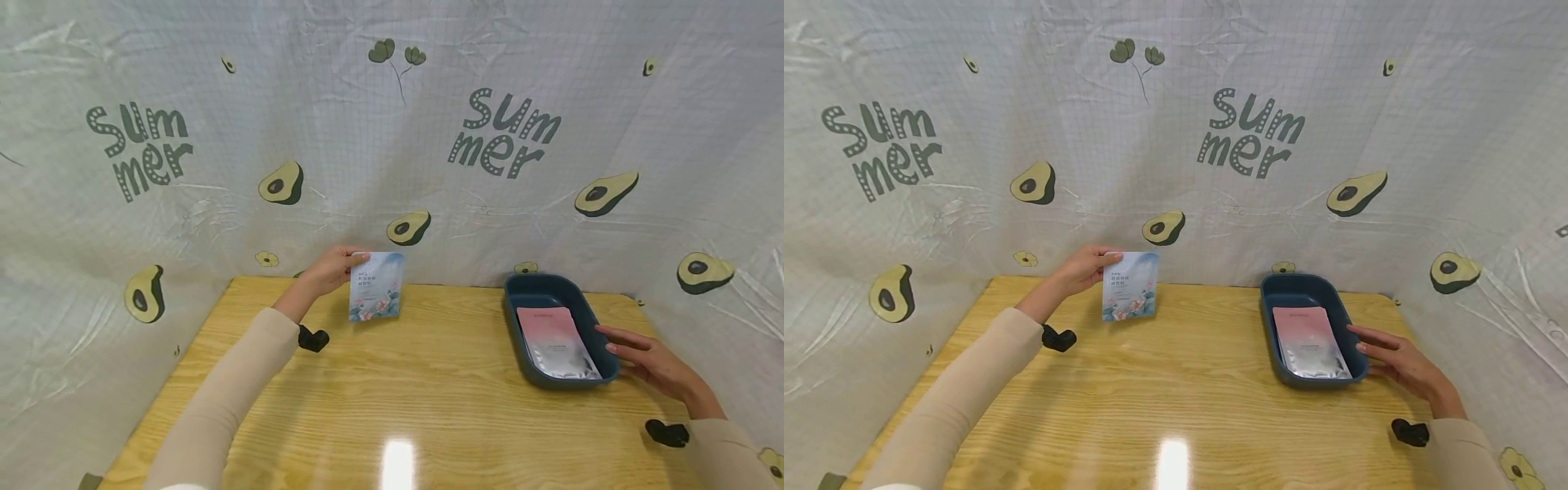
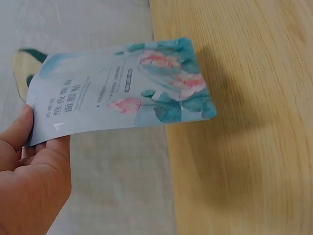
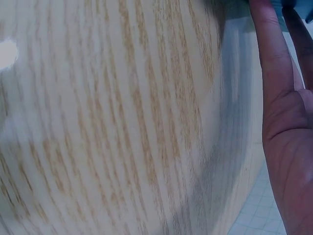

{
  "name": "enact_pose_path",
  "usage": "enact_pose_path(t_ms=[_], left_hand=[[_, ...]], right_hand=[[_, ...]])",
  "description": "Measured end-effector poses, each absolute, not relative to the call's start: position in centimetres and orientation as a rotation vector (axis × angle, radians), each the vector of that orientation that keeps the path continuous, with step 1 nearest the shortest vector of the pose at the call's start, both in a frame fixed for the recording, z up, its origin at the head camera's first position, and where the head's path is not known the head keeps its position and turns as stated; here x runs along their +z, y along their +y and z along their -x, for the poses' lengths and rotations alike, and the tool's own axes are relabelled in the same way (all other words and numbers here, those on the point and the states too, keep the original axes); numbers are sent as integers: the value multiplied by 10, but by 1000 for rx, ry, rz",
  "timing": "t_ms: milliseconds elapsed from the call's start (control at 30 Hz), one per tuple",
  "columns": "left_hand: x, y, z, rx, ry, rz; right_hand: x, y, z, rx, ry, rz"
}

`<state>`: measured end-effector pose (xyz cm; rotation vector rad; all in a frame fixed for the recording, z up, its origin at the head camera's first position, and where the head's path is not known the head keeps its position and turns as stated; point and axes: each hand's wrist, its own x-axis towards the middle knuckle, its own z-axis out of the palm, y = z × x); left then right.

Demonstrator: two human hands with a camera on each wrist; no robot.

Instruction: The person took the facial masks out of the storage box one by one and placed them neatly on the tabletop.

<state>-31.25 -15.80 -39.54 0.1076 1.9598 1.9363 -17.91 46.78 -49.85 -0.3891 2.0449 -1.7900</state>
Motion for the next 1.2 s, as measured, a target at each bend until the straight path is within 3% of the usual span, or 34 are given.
enact_pose_path(t_ms=[733, 1200], left_hand=[[-493, -225, 333, 1823, 2150, 185], [-504, -226, 342, 1793, 2142, 118]], right_hand=[[-498, 466, 179, -1837, 1969, 385], [-498, 470, 178, -1839, 1950, 403]])
